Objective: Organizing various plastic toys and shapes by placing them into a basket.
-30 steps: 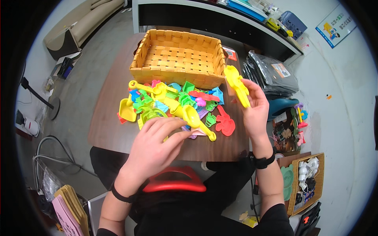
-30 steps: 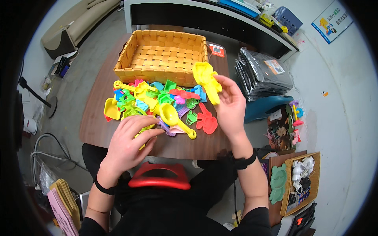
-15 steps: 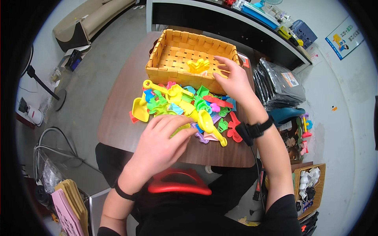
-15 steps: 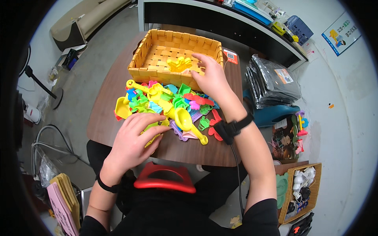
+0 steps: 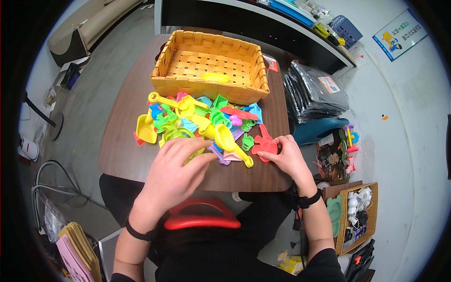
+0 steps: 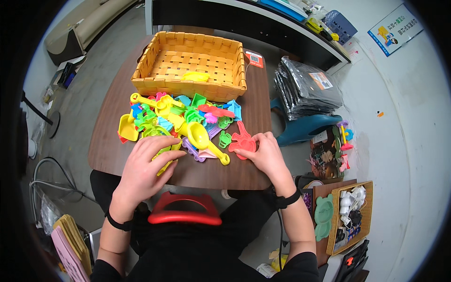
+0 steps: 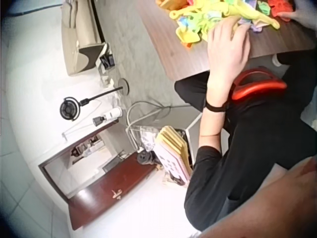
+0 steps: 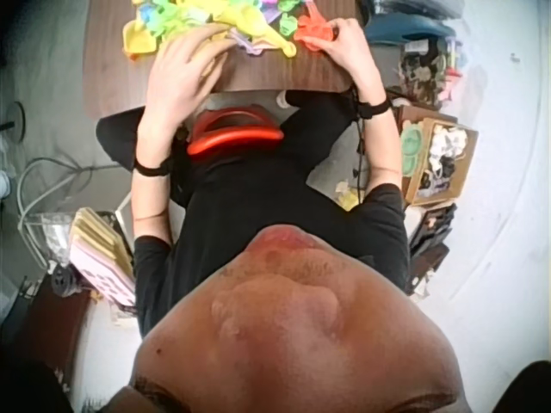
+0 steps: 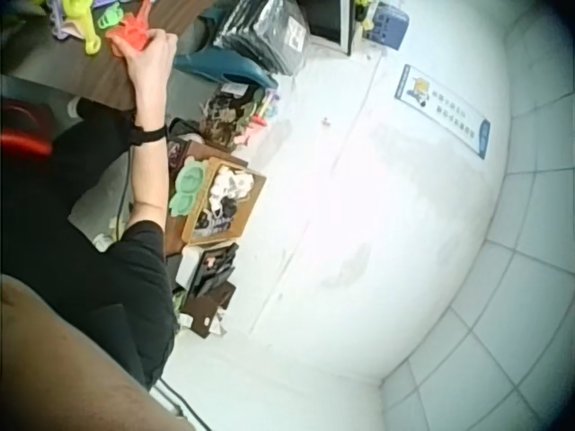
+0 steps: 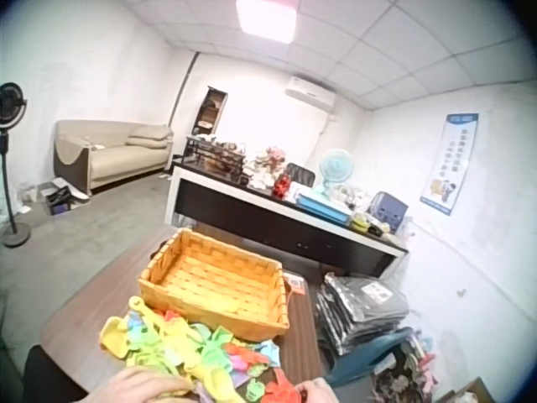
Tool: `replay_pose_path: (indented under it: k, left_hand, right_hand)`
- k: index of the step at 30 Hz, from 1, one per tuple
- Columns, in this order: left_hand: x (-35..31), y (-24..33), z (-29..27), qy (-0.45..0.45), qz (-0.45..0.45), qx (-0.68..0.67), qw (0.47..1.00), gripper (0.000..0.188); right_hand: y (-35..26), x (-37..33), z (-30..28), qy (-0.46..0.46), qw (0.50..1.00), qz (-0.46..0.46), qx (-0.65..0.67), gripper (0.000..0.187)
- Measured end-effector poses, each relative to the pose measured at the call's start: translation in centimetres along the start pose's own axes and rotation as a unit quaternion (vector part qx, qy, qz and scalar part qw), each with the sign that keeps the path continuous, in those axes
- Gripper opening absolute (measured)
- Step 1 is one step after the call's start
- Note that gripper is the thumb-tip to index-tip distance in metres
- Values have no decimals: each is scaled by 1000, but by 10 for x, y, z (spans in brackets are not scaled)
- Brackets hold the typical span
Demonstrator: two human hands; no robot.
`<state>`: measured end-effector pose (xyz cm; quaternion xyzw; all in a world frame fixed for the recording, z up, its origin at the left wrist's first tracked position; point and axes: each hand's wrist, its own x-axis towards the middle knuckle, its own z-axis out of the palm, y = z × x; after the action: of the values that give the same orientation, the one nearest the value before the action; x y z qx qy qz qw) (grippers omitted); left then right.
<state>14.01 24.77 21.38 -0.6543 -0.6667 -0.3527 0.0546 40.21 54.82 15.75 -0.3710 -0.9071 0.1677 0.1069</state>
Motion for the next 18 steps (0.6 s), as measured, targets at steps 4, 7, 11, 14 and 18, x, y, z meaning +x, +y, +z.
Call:
replay_pose_path:
  k: [4, 7, 11, 14, 18]
  left_hand:
    - [-2, -4, -3, -1, 7, 12, 1000, 35]
    - [-1, -3, -4, 1, 13, 23, 1000, 35]
    - [-5, -8, -9, 3, 21, 37, 999, 35]
    - [-5, -10, -8, 3, 20, 26, 999, 34]
    - [-2, -17, -3, -3, 26, 25, 999, 34]
  right_hand:
    - [-17, 5, -10, -13, 998, 25, 56, 49]
    - [-12, 7, -12, -13, 985, 47, 166, 37]
    - [-21, 22, -28, 59, 932, 33, 355, 18]
    - [-23, 49, -28, 57, 940, 27, 336, 24]
    - [-52, 152, -27, 48, 952, 22, 302, 39]
